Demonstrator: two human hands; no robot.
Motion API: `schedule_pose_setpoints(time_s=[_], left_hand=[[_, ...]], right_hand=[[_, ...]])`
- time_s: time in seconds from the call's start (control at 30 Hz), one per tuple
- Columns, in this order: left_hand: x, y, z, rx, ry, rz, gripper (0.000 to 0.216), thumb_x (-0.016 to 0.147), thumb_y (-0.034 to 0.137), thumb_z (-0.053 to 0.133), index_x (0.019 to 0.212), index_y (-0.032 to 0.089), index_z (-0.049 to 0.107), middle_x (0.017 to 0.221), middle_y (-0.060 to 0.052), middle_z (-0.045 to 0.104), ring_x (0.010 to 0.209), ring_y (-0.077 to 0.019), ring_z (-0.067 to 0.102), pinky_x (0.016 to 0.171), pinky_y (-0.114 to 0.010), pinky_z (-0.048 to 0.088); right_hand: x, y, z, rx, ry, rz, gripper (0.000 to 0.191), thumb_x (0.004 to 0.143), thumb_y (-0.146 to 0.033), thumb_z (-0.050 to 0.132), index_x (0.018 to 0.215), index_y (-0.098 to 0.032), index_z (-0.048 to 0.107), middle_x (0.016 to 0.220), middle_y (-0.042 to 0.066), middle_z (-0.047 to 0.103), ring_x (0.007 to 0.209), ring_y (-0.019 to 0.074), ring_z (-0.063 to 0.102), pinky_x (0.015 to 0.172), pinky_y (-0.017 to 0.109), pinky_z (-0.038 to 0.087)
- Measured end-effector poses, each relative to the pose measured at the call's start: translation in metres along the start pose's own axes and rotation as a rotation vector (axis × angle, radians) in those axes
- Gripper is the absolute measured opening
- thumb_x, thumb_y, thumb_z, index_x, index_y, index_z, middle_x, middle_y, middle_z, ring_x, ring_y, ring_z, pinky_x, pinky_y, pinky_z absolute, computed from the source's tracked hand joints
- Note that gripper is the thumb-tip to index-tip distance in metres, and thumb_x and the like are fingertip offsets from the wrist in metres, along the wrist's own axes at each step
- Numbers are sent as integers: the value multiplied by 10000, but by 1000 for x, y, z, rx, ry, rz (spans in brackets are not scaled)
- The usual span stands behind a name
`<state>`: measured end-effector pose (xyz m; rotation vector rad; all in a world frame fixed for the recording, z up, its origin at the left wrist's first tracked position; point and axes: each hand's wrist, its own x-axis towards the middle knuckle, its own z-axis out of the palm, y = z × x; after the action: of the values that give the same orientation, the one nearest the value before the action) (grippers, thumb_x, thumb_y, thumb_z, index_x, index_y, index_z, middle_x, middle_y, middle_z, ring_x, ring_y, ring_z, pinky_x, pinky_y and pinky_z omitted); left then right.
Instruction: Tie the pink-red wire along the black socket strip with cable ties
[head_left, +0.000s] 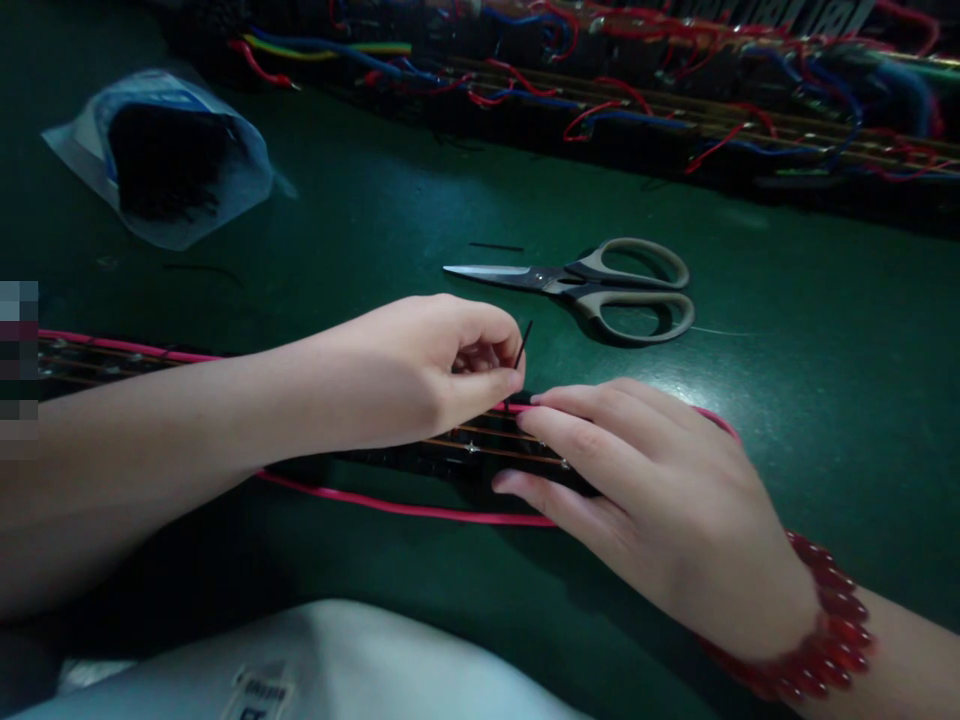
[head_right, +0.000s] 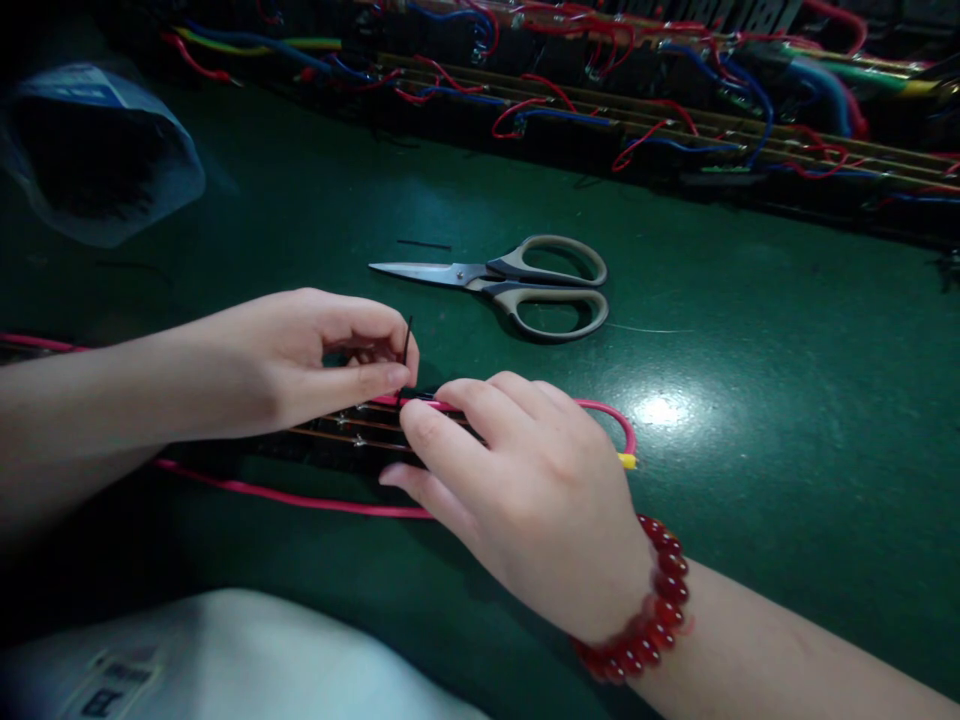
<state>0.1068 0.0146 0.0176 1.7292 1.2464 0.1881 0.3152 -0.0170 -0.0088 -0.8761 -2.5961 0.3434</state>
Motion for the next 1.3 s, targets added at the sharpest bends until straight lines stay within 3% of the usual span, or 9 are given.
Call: schedule_pose_setpoints(time_s=[0.23, 0.93, 1.3], left_hand=[[1, 0, 0, 17, 22, 7, 169, 855, 290, 532, 770, 198, 645, 675, 38, 647, 615, -105, 572, 519, -205, 380], [2, -2, 1, 56, 6, 9, 206, 870, 309, 513, 766, 213, 662, 648, 54, 635, 587, -100, 551, 519, -208, 354], [3, -6, 1, 164, -13, 37, 215, 886, 319, 499, 826, 234, 688, 729, 57, 686, 647, -105, 594, 524, -209, 342]], right_hand=[[1, 2, 1, -51, 10, -12, 223, 922, -384, 612, 967, -181, 690, 929, 77, 735, 759, 211, 642, 609, 331, 449], [1, 0, 0, 20, 35, 5, 210, 901, -345, 655, 965, -150, 694, 952, 85, 749, 787, 213, 671, 658, 344, 508], [1, 1, 0, 10, 55, -9, 264, 892, -384, 664, 980, -136, 684, 938, 80, 752, 782, 217, 672, 654, 350, 499]])
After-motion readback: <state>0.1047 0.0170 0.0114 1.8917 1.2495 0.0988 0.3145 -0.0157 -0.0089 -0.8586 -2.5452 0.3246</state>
